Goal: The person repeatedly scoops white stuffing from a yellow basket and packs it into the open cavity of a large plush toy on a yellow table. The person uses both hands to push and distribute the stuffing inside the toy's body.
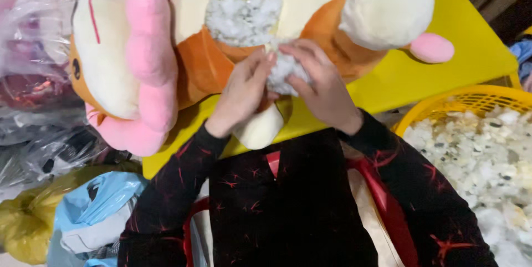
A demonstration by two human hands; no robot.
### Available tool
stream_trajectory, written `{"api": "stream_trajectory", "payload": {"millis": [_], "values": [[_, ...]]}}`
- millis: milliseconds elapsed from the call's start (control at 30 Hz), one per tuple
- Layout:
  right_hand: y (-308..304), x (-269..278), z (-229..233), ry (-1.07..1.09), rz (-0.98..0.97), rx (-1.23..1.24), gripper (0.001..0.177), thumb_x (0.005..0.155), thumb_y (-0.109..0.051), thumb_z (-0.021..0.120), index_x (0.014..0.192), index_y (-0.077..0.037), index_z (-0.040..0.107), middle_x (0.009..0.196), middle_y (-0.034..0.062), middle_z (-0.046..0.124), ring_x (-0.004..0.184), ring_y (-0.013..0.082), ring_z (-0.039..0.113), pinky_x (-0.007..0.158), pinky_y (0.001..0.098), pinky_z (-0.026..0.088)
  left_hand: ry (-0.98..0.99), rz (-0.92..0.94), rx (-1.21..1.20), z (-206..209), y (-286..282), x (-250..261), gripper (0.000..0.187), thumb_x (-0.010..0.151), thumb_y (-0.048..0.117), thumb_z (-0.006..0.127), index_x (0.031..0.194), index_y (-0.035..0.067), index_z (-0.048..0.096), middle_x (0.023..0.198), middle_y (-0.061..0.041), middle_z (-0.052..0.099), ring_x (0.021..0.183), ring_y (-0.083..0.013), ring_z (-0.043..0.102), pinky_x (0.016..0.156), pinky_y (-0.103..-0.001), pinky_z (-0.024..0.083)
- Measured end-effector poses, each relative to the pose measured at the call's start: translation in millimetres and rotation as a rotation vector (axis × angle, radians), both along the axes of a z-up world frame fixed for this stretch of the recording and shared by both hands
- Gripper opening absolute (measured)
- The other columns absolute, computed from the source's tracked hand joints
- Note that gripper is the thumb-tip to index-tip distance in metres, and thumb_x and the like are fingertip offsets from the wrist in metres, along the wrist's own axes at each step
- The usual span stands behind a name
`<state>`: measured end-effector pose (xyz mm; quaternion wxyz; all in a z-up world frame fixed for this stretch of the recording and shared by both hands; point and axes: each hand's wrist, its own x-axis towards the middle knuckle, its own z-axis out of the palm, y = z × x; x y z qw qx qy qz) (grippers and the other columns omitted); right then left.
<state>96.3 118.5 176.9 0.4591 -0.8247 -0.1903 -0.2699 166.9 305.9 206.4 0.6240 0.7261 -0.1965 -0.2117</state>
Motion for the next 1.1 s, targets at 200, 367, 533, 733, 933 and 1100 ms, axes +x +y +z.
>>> {"api": "stream_trajectory", "payload": {"millis": [200,367,533,733,933,1100], "values": [[41.6,97.6,8.0,0.038,0.062,0.043,0.041,0.089,0.008,0.057,0.128,-0.001,0.065,0.127,0.0164,0.062,0.124,0.0335,0.062,0.109,0.0365,0.049,-0.897,0.231,0.354,30.2,38.8,69.8,0.045,0.101,0.027,0.068,0.130,-0.006,0.061,0.119,-0.030,0.066,0.112,-0.0452,0.066,0.097,-0.047,0.054],[58.2,107.0,-23.2,-0.168,-0.075,-0.101,0.042,0.081,0.013,0.059,0.121,0.003,0.063,0.128,0.0241,0.054,0.119,0.0414,0.057,0.102,0.0412,0.048,-0.924,0.115,0.349,18.2,70.1,54.5,0.056,0.090,0.010,0.064,0.143,0.000,0.052,0.146,-0.033,0.049,0.119,-0.0475,0.060,0.100,-0.048,0.051],[57.3,105.0,-24.9,-0.080,-0.001,-0.292,0.028,0.087,0.009,0.065,0.113,0.002,0.062,0.123,0.0225,0.059,0.114,0.0449,0.061,0.093,0.0451,0.053,-1.386,-0.060,0.381,6.7,79.4,52.5,0.055,0.087,0.007,0.064,0.141,0.006,0.052,0.132,-0.025,0.064,0.117,-0.0430,0.063,0.101,-0.048,0.043],[60.5,96.8,-11.8,0.087,-0.101,-0.093,0.045,0.084,-0.008,0.080,0.116,0.005,0.049,0.108,0.0207,0.058,0.102,0.0429,0.060,0.086,0.0456,0.050,-1.211,-0.007,0.487,-11.5,83.0,72.5,0.031,0.090,0.002,0.060,0.121,0.003,0.059,0.078,-0.018,0.066,0.092,-0.0412,0.067,0.093,-0.049,0.047],[66.6,75.5,-20.2,-0.154,-0.289,-0.306,0.028,0.091,-0.017,0.083,0.110,-0.006,0.066,0.112,0.0179,0.061,0.107,0.0363,0.059,0.092,0.0461,0.048,-1.244,-0.122,0.603,-6.3,80.5,73.0,0.006,0.087,0.007,0.063,0.087,0.004,0.067,0.082,-0.020,0.068,0.088,-0.0390,0.067,0.095,-0.049,0.048],[69.7,56.2,-32.7,-0.225,-0.084,-0.437,0.054,0.095,-0.019,0.076,0.141,0.003,0.057,0.140,0.0212,0.061,0.135,0.0398,0.056,0.120,0.0564,0.032,-1.253,-0.236,0.630,11.3,90.0,52.0,0.022,0.072,0.020,0.071,0.080,0.000,0.070,0.112,-0.023,0.064,0.113,-0.0383,0.061,0.102,-0.051,0.040]]}}
